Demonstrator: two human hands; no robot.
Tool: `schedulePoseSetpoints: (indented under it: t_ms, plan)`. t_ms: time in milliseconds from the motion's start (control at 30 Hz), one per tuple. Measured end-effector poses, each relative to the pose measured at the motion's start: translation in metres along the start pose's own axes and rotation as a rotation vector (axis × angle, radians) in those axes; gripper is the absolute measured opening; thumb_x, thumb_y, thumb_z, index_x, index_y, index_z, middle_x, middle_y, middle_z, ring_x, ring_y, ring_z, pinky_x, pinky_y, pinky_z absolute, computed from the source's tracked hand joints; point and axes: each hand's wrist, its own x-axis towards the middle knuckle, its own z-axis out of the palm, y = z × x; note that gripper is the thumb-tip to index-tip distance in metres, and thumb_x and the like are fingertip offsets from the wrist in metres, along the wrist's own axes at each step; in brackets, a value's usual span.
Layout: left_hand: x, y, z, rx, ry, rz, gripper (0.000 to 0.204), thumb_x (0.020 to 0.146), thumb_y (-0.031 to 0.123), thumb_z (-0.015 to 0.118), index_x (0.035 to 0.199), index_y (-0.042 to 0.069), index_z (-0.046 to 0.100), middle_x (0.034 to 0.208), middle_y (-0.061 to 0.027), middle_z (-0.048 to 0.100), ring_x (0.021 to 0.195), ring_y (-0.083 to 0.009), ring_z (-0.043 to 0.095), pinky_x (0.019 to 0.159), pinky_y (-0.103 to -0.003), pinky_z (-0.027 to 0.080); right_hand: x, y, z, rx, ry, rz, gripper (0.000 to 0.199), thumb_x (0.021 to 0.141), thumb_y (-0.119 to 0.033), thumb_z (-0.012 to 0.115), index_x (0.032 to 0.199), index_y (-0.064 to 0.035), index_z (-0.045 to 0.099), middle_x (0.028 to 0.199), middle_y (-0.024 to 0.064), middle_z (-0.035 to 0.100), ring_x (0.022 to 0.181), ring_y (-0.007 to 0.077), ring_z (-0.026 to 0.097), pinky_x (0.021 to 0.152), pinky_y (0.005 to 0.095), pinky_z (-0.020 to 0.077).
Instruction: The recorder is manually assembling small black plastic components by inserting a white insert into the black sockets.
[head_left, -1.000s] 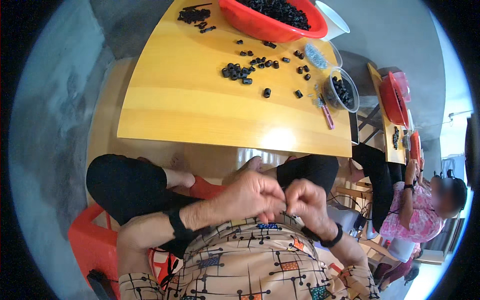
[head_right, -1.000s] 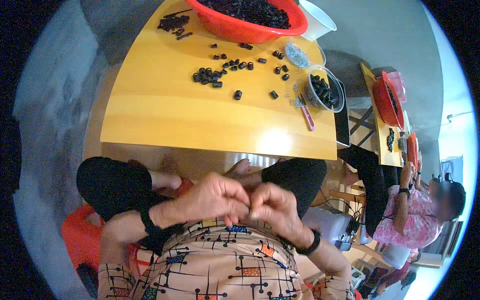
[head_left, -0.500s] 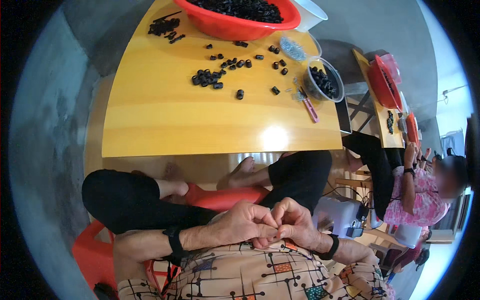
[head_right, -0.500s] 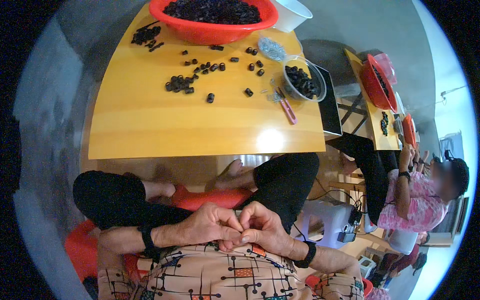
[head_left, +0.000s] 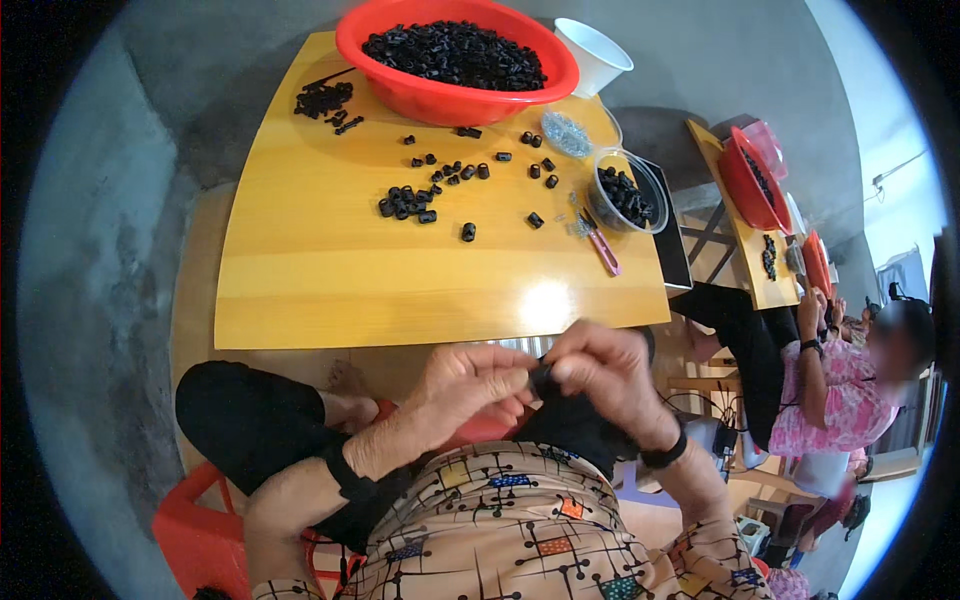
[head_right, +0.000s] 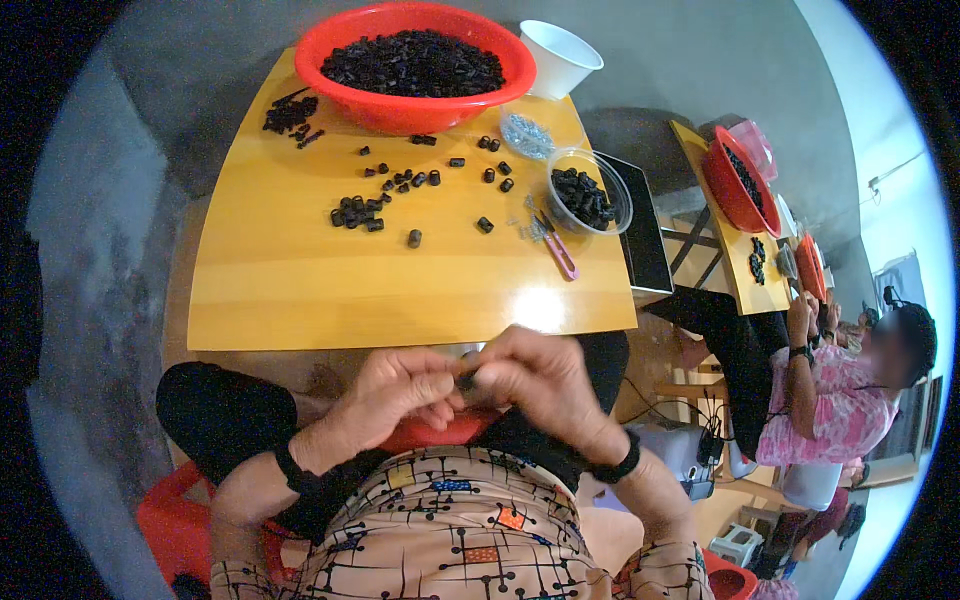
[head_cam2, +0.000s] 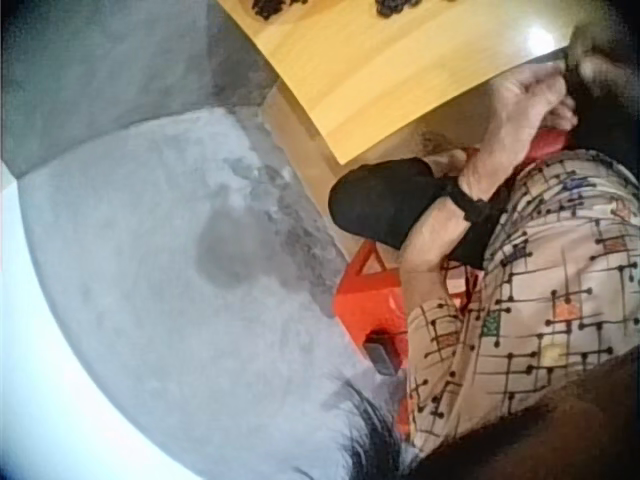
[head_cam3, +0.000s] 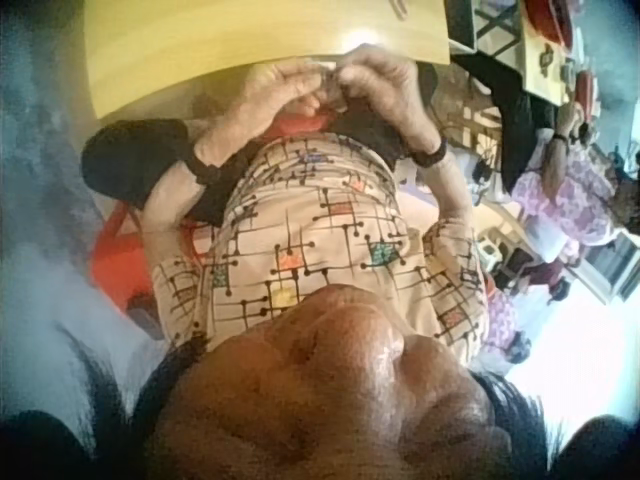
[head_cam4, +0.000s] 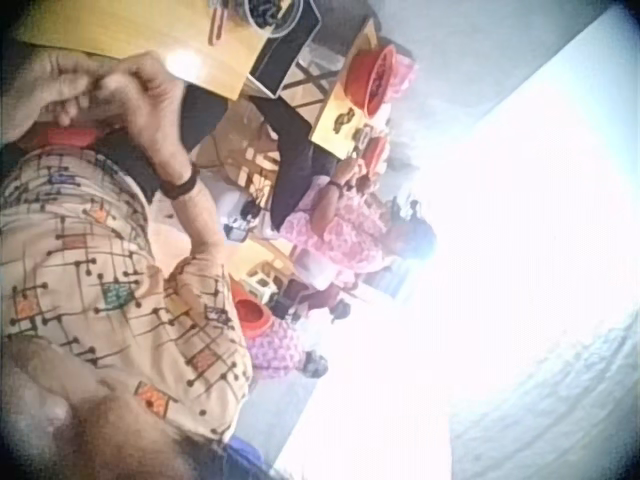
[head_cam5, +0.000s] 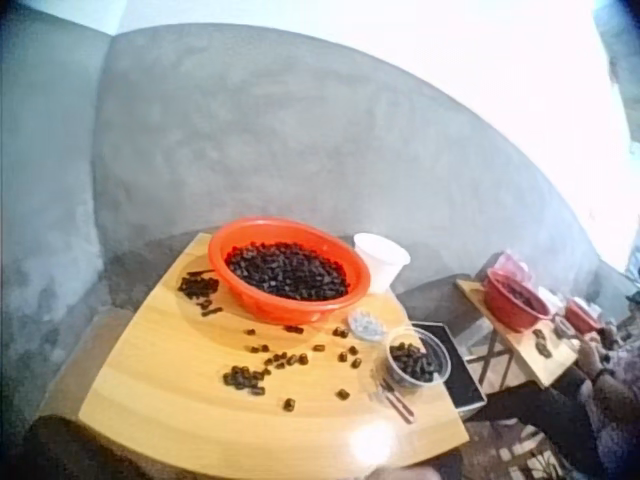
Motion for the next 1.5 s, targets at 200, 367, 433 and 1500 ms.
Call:
schedulePoseSetpoints:
  t_ms: [200, 367, 433, 1500]
  plan:
    - [0.013, 0.043, -0.028, 0.292, 0.16, 0.225, 0.021, 0.089, 0.011, 0.059, 0.105, -0.002, 0.062, 0.081, -0.0083, 0.066, 0.064, -0.0077, 0.06, 0.059, -0.021, 0.051, 0.068, -0.027, -0.091, -0.399, 0.516, -0.323, 0.011, 0.086, -0.012, 0.061, 0.087, -0.0007, 0.063, 0.068, -0.0013, 0.058, 0.056, 0.0042, 0.05, 0.049, 0.0187, 0.0385]
    - [0.025, 0.059, -0.055, 0.519, 0.4, 0.471, 0.016, 0.087, 0.009, 0.06, 0.098, -0.002, 0.064, 0.076, -0.0051, 0.065, 0.061, -0.0071, 0.059, 0.055, -0.021, 0.05, 0.107, -0.015, -0.123, -0.507, 0.61, -0.268, 0.013, 0.085, -0.01, 0.06, 0.093, -0.0005, 0.064, 0.073, -0.0008, 0.061, 0.058, 0.0046, 0.053, 0.05, 0.0184, 0.039]
    - [0.026, 0.066, -0.064, 0.549, 0.485, 0.546, 0.014, 0.085, 0.007, 0.061, 0.095, -0.002, 0.065, 0.077, -0.0056, 0.065, 0.061, -0.0074, 0.059, 0.054, -0.021, 0.05, 0.107, -0.014, -0.112, -0.504, 0.606, -0.272, 0.015, 0.085, -0.008, 0.059, 0.097, 0.0002, 0.064, 0.076, 0.0007, 0.063, 0.06, 0.0051, 0.054, 0.051, 0.018, 0.0399]
    - [0.061, 0.064, -0.077, 1.534, 0.701, 0.729, 0.012, 0.074, 0.011, 0.066, 0.084, 0.006, 0.065, 0.082, -0.0109, 0.058, 0.073, -0.0307, 0.061, 0.065, -0.041, 0.049, 0.146, -0.001, 0.002, -0.808, 0.009, -0.443, 0.011, 0.071, -0.004, 0.063, 0.081, -0.0024, 0.064, 0.076, 0.0148, 0.064, 0.07, 0.03, 0.064, 0.064, 0.0353, 0.0505]
